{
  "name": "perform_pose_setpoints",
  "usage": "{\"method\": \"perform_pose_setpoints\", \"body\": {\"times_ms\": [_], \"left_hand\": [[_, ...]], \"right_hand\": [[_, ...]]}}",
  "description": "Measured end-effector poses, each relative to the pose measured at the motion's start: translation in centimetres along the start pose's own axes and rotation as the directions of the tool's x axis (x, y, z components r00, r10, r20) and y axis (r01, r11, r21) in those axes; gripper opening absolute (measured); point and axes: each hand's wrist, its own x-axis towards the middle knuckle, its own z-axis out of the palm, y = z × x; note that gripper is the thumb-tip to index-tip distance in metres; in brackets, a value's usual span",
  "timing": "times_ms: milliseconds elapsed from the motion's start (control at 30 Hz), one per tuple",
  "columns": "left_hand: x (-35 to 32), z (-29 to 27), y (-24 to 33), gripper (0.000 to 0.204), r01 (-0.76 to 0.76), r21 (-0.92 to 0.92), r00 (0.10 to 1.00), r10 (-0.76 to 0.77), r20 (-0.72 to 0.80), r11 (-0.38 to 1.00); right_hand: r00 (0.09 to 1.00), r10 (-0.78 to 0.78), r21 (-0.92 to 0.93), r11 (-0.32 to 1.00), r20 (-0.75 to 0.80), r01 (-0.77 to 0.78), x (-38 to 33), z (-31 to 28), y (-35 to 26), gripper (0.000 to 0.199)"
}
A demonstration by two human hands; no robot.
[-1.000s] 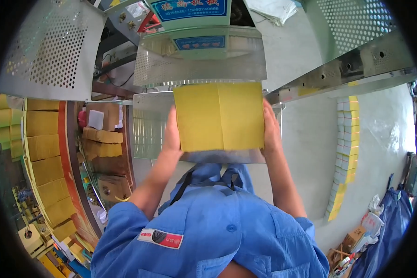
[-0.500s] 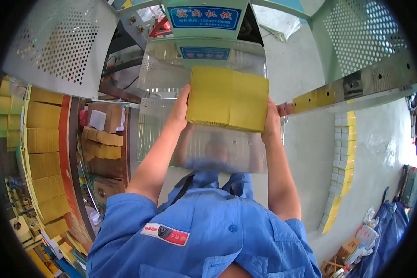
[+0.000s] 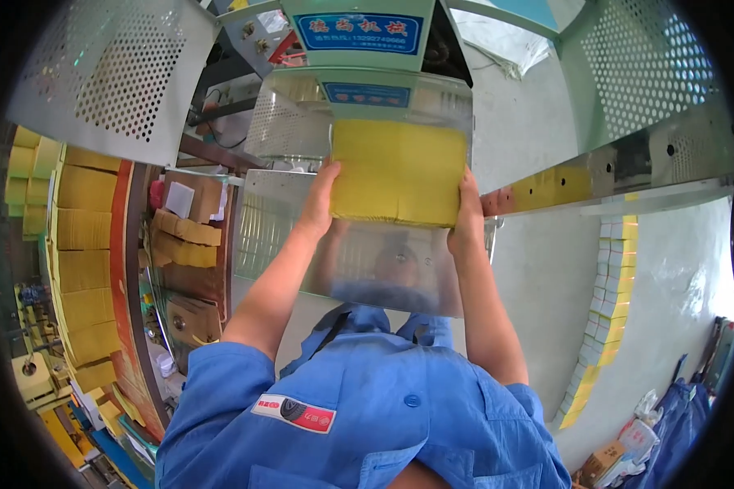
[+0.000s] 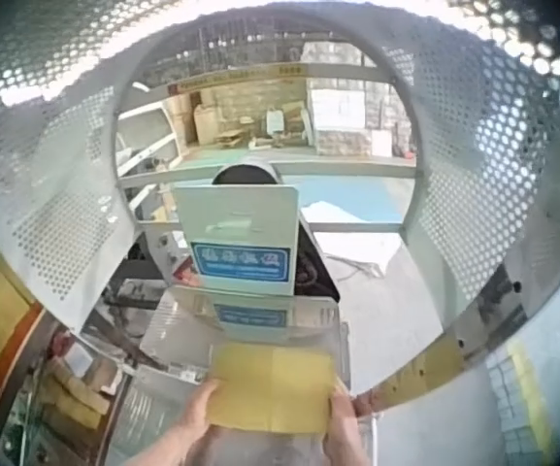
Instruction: The recorder weighs paper bundles on a digital scale and places them into a strapping machine to be bound.
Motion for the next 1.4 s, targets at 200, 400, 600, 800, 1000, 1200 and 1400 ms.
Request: {"method": "perform_pose_setpoints", "body": {"times_ms": [200,400,600,800,1000,1200,1400], "left_hand": [[0.0,0.6,0.5,0.049,0.024,0.016,1.0,-0.024,0.001,1.0],[0.5,1.0,-0.5,0.052,-0.005,0.05,1.0,0.005,-0.005,0.999],[0.4,1.7,-1.2,0.05,-0.051,0.123,0.993,0.064,-0.101,0.991],[0.7,2.7,-0.5,0.051,-0.042,0.198,0.995,0.058,-0.078,0.979],[0.8,3.2,-1.0,0.055,-0.029,0.103,0.995,0.039,-0.095,0.994],[1.2,2.3,-1.0,0.056,-0.016,0.12,1.0,0.019,-0.018,0.993],[-2.3,1.3,0.8,0.05,0.03,0.079,1.0,-0.029,-0.007,0.996]], "right_hand": [[1.0,-0.018,-0.032,0.999,0.011,0.019,-0.7,-0.9,-0.3,0.054],[0.989,-0.083,-0.088,0.992,0.121,0.094,-1.0,-1.1,-0.6,0.056],[0.991,-0.068,-0.105,0.991,0.111,0.08,0.6,-2.8,1.2,0.06],[0.998,-0.029,-0.166,0.985,0.061,0.039,1.3,-2.7,1.8,0.063],[0.993,0.008,-0.125,0.992,0.12,0.007,0.0,-1.9,-0.2,0.071],[0.997,-0.079,-0.382,0.921,-0.007,0.07,-1.6,-1.4,-0.9,0.073],[0.998,0.022,-0.024,1.0,0.055,-0.02,-3.4,0.4,0.8,0.064]]}}
